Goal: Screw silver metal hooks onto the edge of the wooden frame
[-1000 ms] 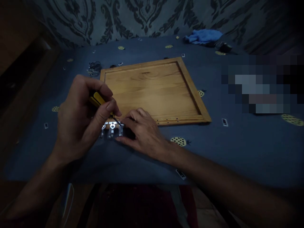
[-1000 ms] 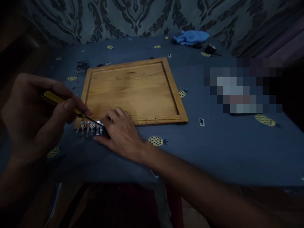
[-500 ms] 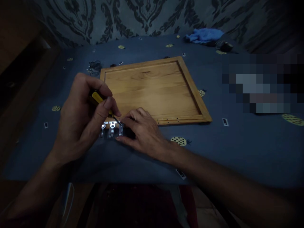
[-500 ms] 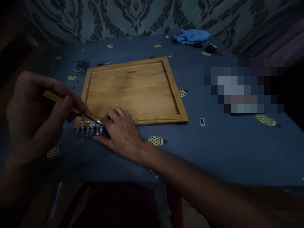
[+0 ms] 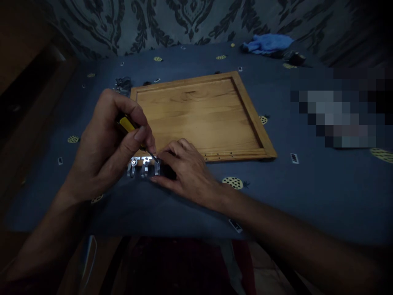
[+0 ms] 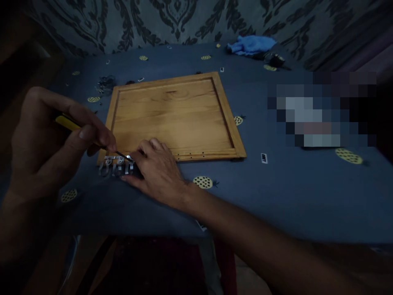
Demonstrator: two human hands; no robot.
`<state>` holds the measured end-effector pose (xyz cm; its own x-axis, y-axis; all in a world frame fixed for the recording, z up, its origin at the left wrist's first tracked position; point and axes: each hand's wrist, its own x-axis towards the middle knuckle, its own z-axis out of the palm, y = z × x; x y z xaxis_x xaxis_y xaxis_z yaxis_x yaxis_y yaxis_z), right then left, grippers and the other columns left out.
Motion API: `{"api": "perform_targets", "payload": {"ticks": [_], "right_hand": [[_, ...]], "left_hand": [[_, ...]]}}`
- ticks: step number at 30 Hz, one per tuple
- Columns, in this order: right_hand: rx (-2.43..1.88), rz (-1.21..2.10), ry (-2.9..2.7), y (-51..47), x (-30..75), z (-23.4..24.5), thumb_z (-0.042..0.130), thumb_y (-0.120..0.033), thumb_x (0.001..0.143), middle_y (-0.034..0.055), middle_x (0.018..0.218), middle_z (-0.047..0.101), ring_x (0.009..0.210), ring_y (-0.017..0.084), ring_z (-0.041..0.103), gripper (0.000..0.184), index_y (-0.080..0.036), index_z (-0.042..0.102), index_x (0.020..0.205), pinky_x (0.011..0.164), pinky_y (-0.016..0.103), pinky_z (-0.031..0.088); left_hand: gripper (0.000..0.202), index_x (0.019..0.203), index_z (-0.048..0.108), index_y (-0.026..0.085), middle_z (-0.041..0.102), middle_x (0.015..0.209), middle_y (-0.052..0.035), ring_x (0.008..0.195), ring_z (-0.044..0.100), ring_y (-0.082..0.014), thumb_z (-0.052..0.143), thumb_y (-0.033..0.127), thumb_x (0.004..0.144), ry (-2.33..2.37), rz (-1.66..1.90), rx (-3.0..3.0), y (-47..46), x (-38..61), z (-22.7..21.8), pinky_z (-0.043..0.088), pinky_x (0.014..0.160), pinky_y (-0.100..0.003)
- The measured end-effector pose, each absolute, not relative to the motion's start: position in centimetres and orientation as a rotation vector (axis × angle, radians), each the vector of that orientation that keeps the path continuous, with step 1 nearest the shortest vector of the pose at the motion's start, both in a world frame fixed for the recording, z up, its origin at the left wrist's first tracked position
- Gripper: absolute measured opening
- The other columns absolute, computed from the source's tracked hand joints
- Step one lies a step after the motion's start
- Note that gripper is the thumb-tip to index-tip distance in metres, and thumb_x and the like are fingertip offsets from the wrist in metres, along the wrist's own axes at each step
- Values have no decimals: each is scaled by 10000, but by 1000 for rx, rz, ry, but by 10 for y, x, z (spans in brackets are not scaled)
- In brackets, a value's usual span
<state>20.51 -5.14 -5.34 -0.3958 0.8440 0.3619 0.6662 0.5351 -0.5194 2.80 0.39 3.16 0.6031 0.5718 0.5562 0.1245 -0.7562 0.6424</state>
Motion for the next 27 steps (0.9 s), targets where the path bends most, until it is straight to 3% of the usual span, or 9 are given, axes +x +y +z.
{"api": "perform_targets", "payload": {"ticks": [6, 11, 19, 23, 27], "right_hand": [[-1231, 367, -2184, -52, 205, -54, 662, -539, 926, 111, 1069, 637, 996, 284, 517, 455, -154, 684, 1167, 865, 430, 464], [-1241, 362, -2198, -52, 205, -52, 662, -540, 927, 116, 1063, 633, 986, 279, 513, 473, -125, 695, 1151, 866, 420, 446], [-1233, 358, -2184, -52, 204, -53, 683, -543, 913, 116, 1062, 630, 986, 275, 502, 500, -106, 702, 1154, 875, 412, 435], [-1232, 340, -2179, -51, 204, -54, 684, -561, 906, 111, 1050, 632, 980, 272, 505, 498, -113, 706, 1124, 855, 411, 450], [-1208, 358, -2170, -51, 205, -55, 678, -558, 911, 123, 1077, 643, 1006, 282, 527, 522, -96, 701, 1153, 870, 426, 472]], "left_hand": [[134, 1027, 556, 242, 629, 894, 16, 721, 691, -100, 568, 117, 982, 565, 994, 2223, 3, 29, 37, 578, 597, -270], [147, 1045, 529, 241, 635, 888, 33, 742, 698, -85, 553, 106, 993, 519, 889, 2253, 9, 27, 39, 592, 612, -205], [103, 1029, 552, 229, 652, 905, 9, 739, 704, -105, 558, 132, 994, 465, 833, 2254, 12, 27, 41, 596, 604, -231], [122, 1018, 552, 205, 653, 808, 52, 727, 707, -80, 585, 95, 976, 549, 1056, 2165, 7, 27, 44, 586, 593, -198], [133, 952, 533, 225, 638, 763, 75, 662, 690, -89, 664, 248, 963, 784, 1251, 2056, 1, 29, 46, 604, 603, -261]]}}
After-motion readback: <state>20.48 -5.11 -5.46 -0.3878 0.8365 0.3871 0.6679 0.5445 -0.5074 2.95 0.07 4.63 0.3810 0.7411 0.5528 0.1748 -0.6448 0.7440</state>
